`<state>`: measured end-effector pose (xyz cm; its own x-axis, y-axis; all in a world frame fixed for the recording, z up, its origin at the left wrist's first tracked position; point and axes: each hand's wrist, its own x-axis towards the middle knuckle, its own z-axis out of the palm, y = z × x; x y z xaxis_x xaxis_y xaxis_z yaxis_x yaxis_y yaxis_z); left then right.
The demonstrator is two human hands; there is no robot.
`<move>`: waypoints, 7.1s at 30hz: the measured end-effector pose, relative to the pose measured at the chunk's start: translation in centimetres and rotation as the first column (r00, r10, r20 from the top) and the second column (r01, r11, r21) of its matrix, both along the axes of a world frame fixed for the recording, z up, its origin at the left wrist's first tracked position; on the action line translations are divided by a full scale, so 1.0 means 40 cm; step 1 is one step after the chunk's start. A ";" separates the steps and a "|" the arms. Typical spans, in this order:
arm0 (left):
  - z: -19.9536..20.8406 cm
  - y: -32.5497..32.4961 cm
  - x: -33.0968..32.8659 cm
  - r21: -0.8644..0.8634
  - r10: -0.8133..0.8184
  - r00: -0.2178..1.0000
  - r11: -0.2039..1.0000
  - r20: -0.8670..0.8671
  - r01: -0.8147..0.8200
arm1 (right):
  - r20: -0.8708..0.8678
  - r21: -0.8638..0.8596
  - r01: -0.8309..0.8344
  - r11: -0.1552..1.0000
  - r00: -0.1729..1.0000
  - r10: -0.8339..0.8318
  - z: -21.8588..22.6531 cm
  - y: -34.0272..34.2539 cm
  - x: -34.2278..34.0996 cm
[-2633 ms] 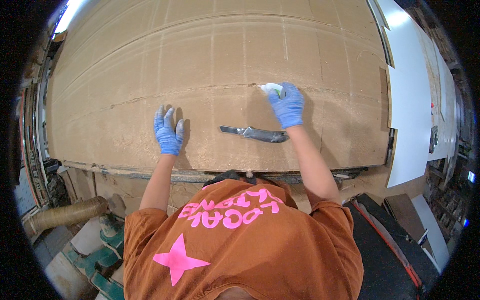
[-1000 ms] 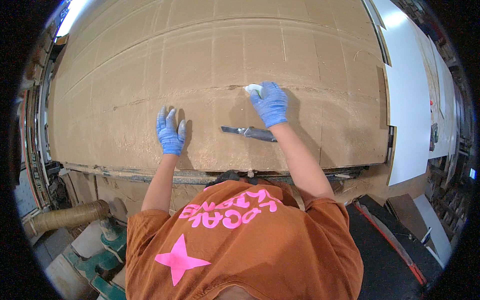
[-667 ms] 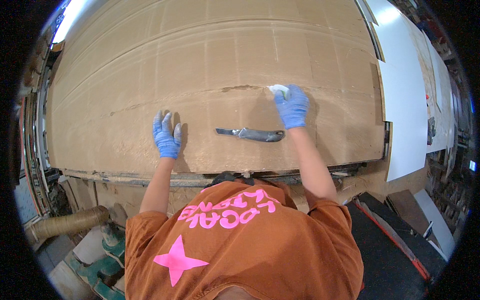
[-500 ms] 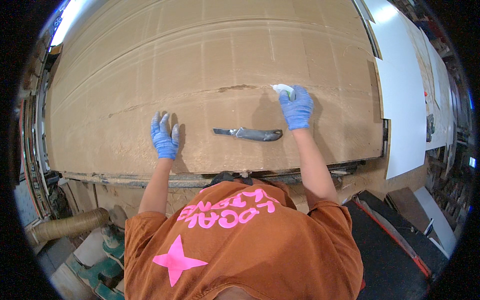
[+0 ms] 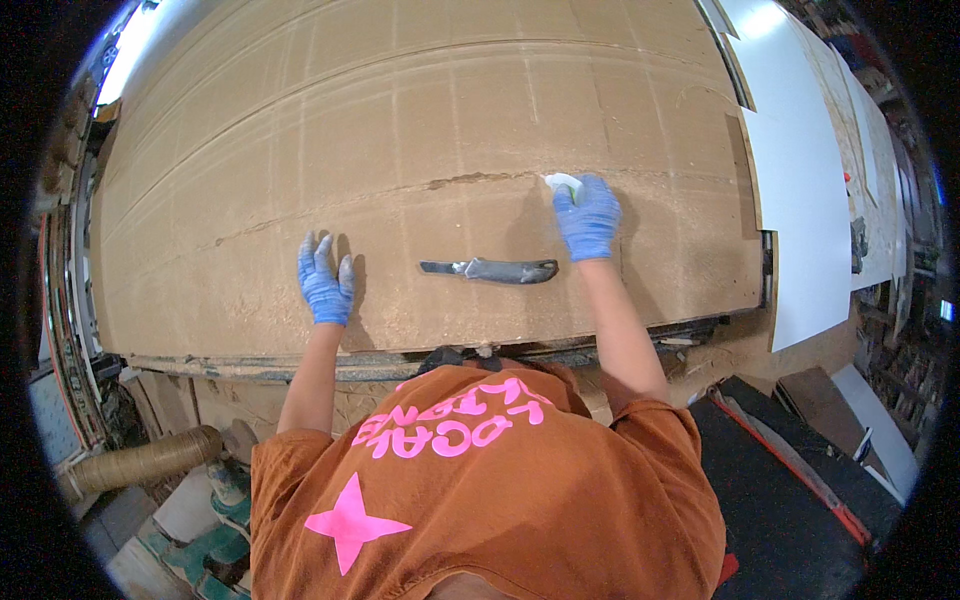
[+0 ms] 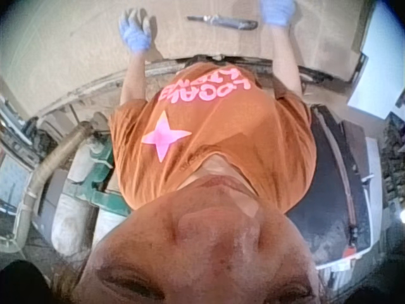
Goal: The person cleans a large wooden board using a utility knife to scrape the surface and a cloth to wipe away dust. They move around the board to clean different sections and briefly walk away from the workbench before returning to continue cleaning.
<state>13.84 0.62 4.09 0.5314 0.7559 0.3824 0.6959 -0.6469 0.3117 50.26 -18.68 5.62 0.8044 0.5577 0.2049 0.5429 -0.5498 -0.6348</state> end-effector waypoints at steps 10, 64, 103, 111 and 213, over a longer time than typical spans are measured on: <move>0.002 -0.003 0.006 -0.020 -0.002 1.000 1.000 0.026 0.003 | 0.050 0.082 0.035 0.996 0.998 -0.039 -0.015 -0.008 -0.017; 0.093 -0.329 0.278 -0.642 0.221 0.610 0.390 0.761 0.660 | -0.421 0.428 -0.188 0.884 0.825 0.379 0.077 -0.059 -0.374; -0.030 0.194 -0.431 -0.109 0.066 0.972 0.993 0.224 -0.042 | 0.155 -0.401 0.093 0.911 0.987 -0.032 -0.039 0.077 -0.524; -0.031 0.194 -0.432 -0.127 0.070 0.966 0.991 0.249 -0.040 | 0.182 -0.467 0.271 0.842 0.961 -0.208 -0.020 0.133 -0.499; -0.043 0.191 -0.418 -0.108 0.049 0.981 0.994 0.187 -0.029 | -0.003 -0.520 0.257 0.815 0.953 -0.303 -0.020 -0.006 -0.234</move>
